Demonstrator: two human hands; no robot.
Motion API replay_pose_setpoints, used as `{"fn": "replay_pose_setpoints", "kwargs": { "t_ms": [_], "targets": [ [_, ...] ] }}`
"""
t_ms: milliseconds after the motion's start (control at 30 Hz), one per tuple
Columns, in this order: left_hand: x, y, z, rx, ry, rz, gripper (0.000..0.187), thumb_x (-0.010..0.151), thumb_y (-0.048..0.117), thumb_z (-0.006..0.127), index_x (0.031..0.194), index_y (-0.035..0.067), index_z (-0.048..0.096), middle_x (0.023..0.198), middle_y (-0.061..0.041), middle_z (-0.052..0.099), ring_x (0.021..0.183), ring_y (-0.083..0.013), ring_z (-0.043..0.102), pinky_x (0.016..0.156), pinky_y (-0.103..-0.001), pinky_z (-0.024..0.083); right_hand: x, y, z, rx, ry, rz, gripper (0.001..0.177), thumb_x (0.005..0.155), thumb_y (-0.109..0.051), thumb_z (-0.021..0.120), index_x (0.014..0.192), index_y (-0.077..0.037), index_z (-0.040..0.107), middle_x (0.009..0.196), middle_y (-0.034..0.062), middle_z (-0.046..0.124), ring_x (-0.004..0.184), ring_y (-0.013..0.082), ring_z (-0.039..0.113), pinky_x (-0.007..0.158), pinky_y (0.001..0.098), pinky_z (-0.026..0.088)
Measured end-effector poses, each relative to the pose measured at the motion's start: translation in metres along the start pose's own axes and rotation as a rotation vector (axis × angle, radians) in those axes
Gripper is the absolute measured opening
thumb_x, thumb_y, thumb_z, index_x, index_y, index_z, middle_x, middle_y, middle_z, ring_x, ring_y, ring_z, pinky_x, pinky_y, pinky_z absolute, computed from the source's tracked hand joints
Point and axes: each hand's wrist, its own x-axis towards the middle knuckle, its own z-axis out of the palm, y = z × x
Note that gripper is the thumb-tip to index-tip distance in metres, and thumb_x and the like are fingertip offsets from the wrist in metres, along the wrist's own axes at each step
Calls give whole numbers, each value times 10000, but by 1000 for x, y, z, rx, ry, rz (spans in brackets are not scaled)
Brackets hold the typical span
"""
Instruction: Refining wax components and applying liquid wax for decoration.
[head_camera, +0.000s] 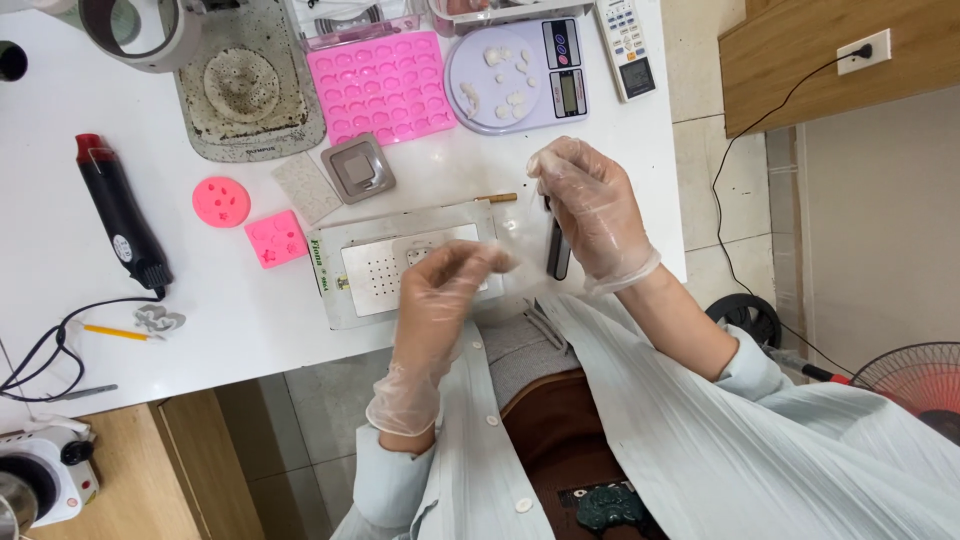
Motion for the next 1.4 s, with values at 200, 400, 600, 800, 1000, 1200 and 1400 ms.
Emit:
{"fn": "replay_pose_setpoints", "kwargs": {
  "t_ms": [200,400,600,800,1000,1200,1400],
  "targets": [
    [11,25,13,-254,-156,-172,361,1016,354,594,1161,62,747,1119,-64,778,1064,-187,730,921,-306,539,-2,4,5,120,-35,112,152,1043,-199,636,1048,-49,663,907,-18,594,809,58,518,720,209,465],
    [15,18,22,-238,-158,-168,287,984,259,721,1142,24,768,1038,-97,782,964,-179,721,849,-289,531,-10,1,4,-119,-97,-35,177,1073,-210,654,1037,-38,675,948,-21,541,858,46,497,766,190,454],
    [17,33,31,-88,-25,-144,271,945,230,721,1080,2,779,977,-82,805,912,-148,752,831,-279,555,-11,-5,7,-257,-50,-133,155,1054,-135,660,957,-15,670,996,10,585,889,66,549,801,219,490],
    [16,30,32,-92,-103,-72,248,946,182,740,1067,-33,769,929,-103,791,882,-153,752,872,-285,596,-15,-11,14,-312,-48,-158,127,1030,-101,662,922,-35,646,989,12,592,931,89,611,855,249,534],
    [12,24,31,26,-118,9,221,994,180,697,1036,-26,762,934,-70,785,882,-111,725,857,-257,597,-17,-9,17,-320,-15,-170,111,1015,-102,658,923,-42,647,990,7,591,942,87,610,868,250,521],
    [-1,30,29,311,-7,36,198,1016,183,677,1101,42,787,972,-14,800,887,-90,689,816,-230,556,-8,-4,12,-131,157,-124,127,1052,-145,655,961,-58,667,994,16,646,860,65,498,834,223,435],
    [6,17,39,-115,-28,58,300,939,110,745,1228,35,719,1161,-39,767,1056,-69,702,952,-233,566,-15,-3,16,-63,74,-199,116,1059,-131,660,982,-44,665,1031,9,614,903,67,497,866,225,439]
  ]
}}
